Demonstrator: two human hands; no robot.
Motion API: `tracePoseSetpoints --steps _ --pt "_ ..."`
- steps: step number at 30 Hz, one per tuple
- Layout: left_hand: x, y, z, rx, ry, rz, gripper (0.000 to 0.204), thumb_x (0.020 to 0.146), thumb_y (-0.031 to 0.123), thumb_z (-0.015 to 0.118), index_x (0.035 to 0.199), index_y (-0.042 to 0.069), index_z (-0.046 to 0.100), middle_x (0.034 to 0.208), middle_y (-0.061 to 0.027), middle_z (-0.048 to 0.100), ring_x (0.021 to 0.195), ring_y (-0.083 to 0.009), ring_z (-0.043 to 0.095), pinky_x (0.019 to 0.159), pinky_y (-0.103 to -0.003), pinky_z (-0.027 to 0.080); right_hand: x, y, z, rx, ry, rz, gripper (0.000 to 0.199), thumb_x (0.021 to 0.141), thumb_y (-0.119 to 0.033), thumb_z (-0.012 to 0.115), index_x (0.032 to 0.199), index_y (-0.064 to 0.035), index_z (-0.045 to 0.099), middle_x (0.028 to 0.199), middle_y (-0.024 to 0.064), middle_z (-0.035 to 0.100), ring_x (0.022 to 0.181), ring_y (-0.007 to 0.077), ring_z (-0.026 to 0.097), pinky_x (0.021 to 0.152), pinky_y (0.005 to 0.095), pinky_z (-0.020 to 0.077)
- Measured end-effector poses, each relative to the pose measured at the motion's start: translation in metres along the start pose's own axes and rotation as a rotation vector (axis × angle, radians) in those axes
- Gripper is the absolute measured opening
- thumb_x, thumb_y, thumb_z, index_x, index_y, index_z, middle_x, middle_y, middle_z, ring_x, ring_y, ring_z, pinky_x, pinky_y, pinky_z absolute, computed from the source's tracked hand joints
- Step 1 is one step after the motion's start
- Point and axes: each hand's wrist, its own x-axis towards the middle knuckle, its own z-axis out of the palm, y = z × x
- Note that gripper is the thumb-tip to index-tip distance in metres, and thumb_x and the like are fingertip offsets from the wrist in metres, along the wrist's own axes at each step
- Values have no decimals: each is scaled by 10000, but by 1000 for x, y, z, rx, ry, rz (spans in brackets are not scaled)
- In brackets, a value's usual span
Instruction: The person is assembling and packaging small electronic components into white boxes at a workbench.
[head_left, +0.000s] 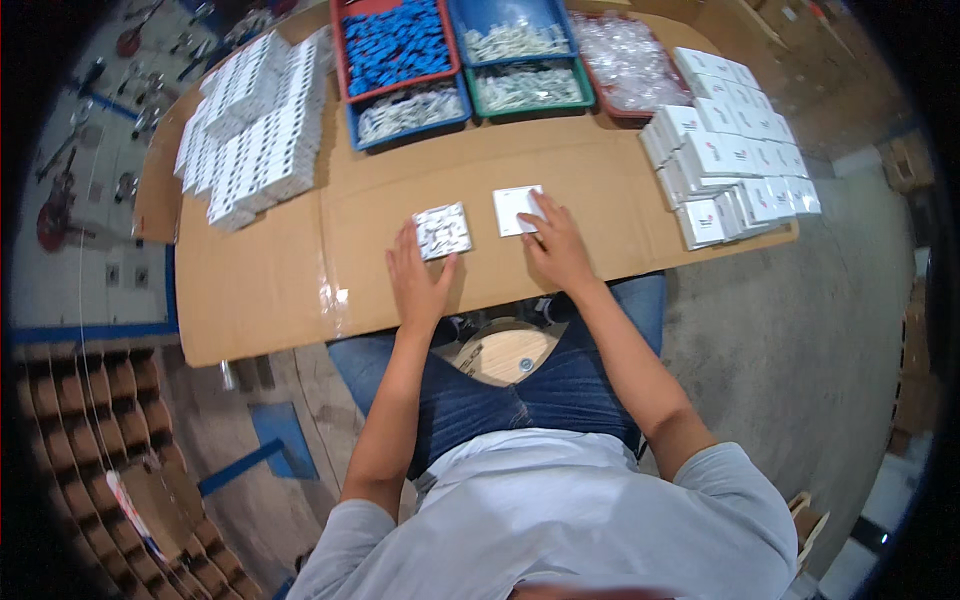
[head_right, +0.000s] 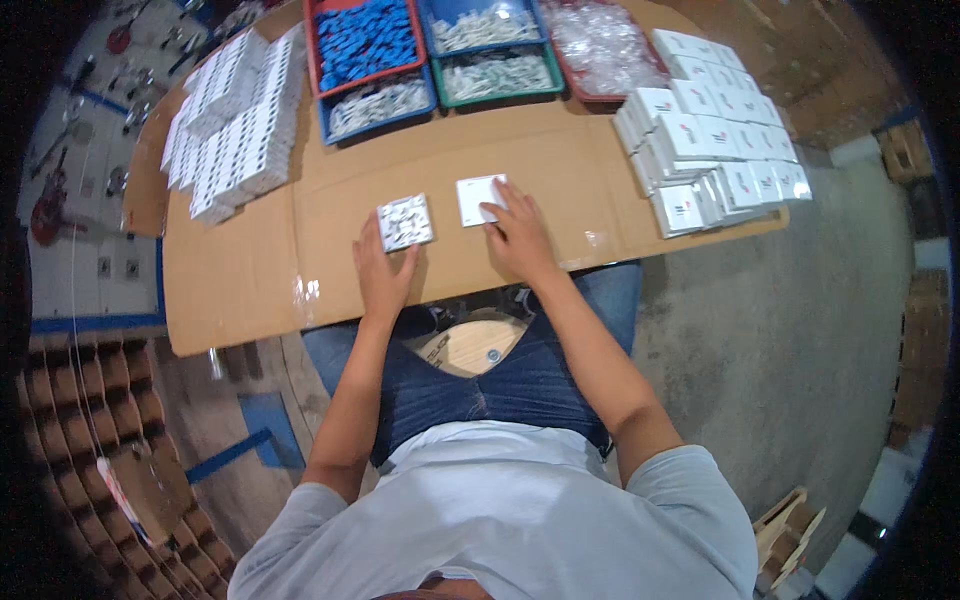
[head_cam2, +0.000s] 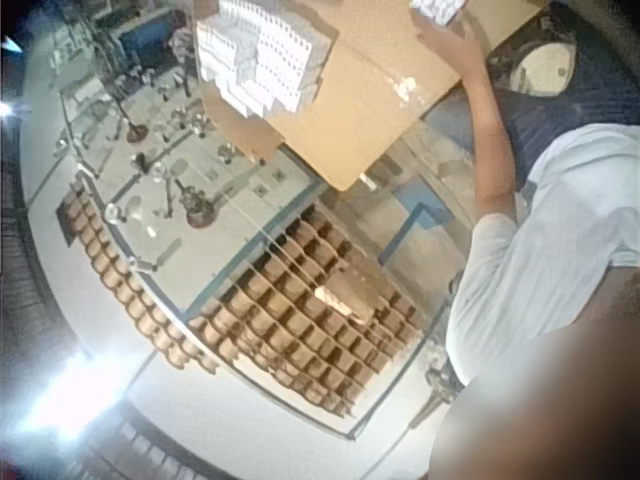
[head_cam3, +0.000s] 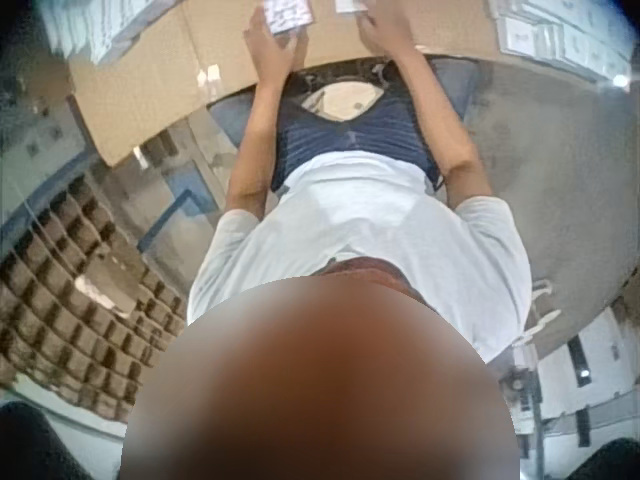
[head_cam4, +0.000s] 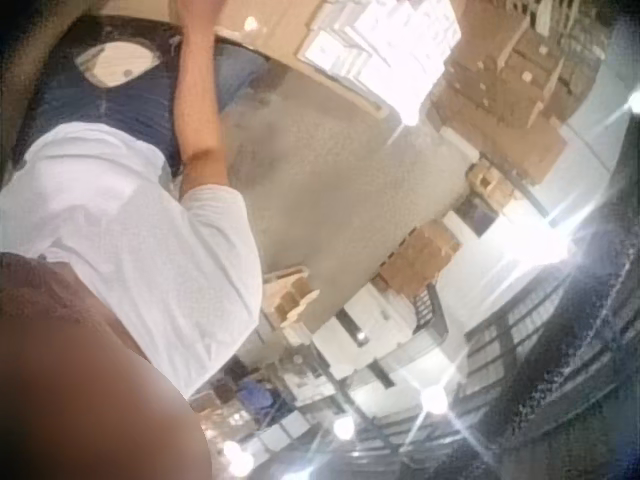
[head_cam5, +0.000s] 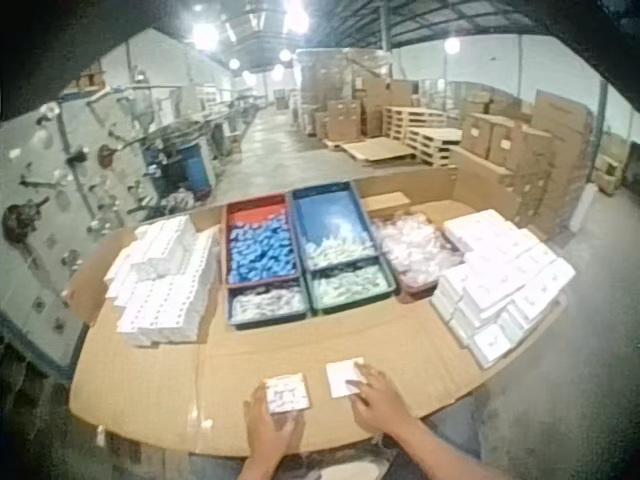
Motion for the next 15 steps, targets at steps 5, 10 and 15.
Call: tracePoseSetpoints --steps 5,10,15 --pt "0 4 3 47 11 -64 923 869 383 764 1565 -13 304 1564 -237 410 1483 -403 344 1238 -563 203 2 -7 -13 200 75 95 329 911 -139 680 1234 -78 686 1535 184 485 1421 399 451 1147 482 398" --pt "-2 17 -5 58 10 -58 989 824 387 800 1572 -11 290 1572 -239 398 1492 -397 329 1246 -544 199 36 13 -54 248 153 295 309 929 -120 671 1230 -51 680 1424 177 590 1193 344 642 1007 420 505" --pt "0 25 -3 105 5 -74 1028 811 424 810 1583 -1 281 1584 -226 391 1496 -397 322 1242 -544 205 111 89 -113 22 265 356 267 913 -63 614 1169 -28 680 1147 200 710 1052 370 684 901 434 543"
